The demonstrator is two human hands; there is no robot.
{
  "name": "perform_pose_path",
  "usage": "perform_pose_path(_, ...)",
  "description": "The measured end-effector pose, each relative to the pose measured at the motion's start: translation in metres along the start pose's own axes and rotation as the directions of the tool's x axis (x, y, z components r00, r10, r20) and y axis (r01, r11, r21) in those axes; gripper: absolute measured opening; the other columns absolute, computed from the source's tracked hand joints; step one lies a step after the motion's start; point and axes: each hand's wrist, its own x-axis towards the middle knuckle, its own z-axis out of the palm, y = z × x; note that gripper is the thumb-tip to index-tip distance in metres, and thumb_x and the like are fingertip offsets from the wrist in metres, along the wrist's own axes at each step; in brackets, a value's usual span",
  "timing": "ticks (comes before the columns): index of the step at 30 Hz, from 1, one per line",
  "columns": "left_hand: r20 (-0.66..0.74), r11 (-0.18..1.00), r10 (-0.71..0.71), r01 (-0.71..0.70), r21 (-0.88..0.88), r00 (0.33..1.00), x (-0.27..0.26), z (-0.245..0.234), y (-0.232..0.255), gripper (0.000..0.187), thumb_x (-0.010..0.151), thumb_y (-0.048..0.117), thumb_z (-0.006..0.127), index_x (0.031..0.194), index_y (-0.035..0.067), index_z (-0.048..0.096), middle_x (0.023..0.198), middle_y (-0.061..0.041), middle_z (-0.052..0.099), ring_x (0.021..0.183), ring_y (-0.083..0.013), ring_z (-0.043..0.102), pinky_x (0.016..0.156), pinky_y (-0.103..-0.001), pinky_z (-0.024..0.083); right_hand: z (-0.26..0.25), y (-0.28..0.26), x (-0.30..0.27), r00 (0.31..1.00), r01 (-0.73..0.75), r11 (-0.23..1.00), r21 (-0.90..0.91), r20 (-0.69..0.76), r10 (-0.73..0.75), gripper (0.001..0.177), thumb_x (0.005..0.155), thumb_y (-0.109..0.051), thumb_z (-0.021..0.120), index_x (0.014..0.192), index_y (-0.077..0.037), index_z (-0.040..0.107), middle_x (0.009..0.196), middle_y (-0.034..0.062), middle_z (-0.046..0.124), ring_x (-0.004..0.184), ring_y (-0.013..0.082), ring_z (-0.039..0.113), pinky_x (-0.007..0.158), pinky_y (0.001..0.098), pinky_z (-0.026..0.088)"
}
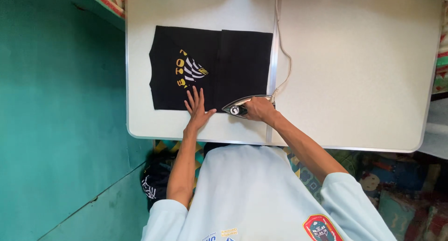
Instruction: Ironing a black t-shirt and then folding it on a white table.
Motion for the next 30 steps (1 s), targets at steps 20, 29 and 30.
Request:
perform_pose_path(20,0.062,0.996,-0.086,0.087,-0.001,0.994,0.001,-0.016,0.013,0.106,0.087,0.043,0.075,0.166,0.022,0.008,0.172,-0.005,-0.016,0.155,-0.0294,-0.025,0.123,-0.061,-0.015,0.0,-0.002,0.005,1.0,0.026,0.999,-0.036,0.015,-0.026,0.04,0.077,-0.04,0.081,0.091,-0.002,0.076,0.08,0.0207,0.073,0.075,0.0383,0.072,0.072,0.0465,0.058)
perform_pose_path(29,-0.025,0.998,-0.063,0.063,0.008,0.998,-0.002,-0.004,0.009,0.109,0.083,0.051,0.074,0.167,0.019,0.012,0.174,-0.008,-0.01,0.156,-0.0317,-0.023,0.122,-0.063,-0.014,-0.021,-0.003,0.006,0.998,-0.054,0.997,0.06,0.048,0.051,0.032,0.077,-0.036,0.077,0.094,-0.009,0.078,0.073,0.018,0.073,0.068,0.0357,0.071,0.068,0.0452,0.059)
perform_pose_path(30,-0.041,0.999,-0.048,0.047,-0.003,0.998,-0.003,-0.003,0.009,0.109,0.083,0.051,0.074,0.167,0.018,0.013,0.175,-0.009,-0.009,0.158,-0.0323,-0.022,0.122,-0.063,-0.014,-0.022,-0.003,0.008,0.994,-0.109,0.99,0.095,0.03,0.107,0.032,0.079,-0.036,0.076,0.097,-0.01,0.078,0.072,0.0182,0.073,0.067,0.0359,0.072,0.068,0.045,0.059)
